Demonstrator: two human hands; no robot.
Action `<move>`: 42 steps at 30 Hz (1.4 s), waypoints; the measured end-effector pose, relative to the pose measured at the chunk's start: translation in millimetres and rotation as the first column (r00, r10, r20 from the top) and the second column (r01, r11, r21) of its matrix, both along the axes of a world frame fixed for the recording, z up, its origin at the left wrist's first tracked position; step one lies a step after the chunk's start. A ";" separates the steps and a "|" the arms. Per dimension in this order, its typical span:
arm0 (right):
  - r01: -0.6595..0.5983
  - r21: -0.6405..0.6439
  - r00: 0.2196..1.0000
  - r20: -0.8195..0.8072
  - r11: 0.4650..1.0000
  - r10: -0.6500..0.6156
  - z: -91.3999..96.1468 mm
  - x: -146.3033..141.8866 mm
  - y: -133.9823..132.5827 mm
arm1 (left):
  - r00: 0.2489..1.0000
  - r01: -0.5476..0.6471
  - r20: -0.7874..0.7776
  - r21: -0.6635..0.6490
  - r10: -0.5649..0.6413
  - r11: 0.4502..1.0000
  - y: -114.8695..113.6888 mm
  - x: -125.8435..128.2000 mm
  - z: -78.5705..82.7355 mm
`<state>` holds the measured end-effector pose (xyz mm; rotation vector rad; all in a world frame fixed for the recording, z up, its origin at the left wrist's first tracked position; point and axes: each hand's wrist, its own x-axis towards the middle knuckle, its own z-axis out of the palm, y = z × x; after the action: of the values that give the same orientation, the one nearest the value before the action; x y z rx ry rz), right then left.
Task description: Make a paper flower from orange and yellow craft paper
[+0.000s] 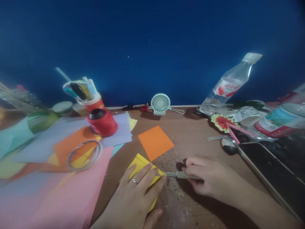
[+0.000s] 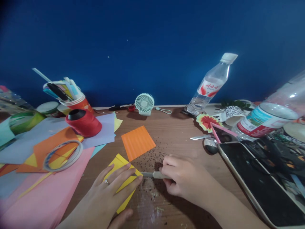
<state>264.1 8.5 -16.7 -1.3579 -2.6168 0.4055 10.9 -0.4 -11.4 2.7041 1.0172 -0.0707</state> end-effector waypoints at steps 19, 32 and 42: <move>0.013 0.035 1.000 0.002 0.999 -0.014 -0.7 0.5 1.9 | 0.999 -0.012 -0.039 -0.053 0.010 0.999 1.5 1.1 4.0; 0.010 0.008 1.000 0.015 1.000 -0.010 3.2 -2.8 -0.5 | 1.000 0.027 -0.003 -0.015 -0.027 1.000 -0.8 -0.5 1.5; 0.020 -0.068 0.999 0.034 0.998 -0.018 6.5 -2.3 -4.7 | 0.997 0.046 0.057 0.057 -0.050 0.997 -2.5 -1.4 -2.9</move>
<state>261.8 3.8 -10.2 -1.4214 -2.6377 0.4773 9.5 -2.9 -14.3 2.7638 0.9512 0.0289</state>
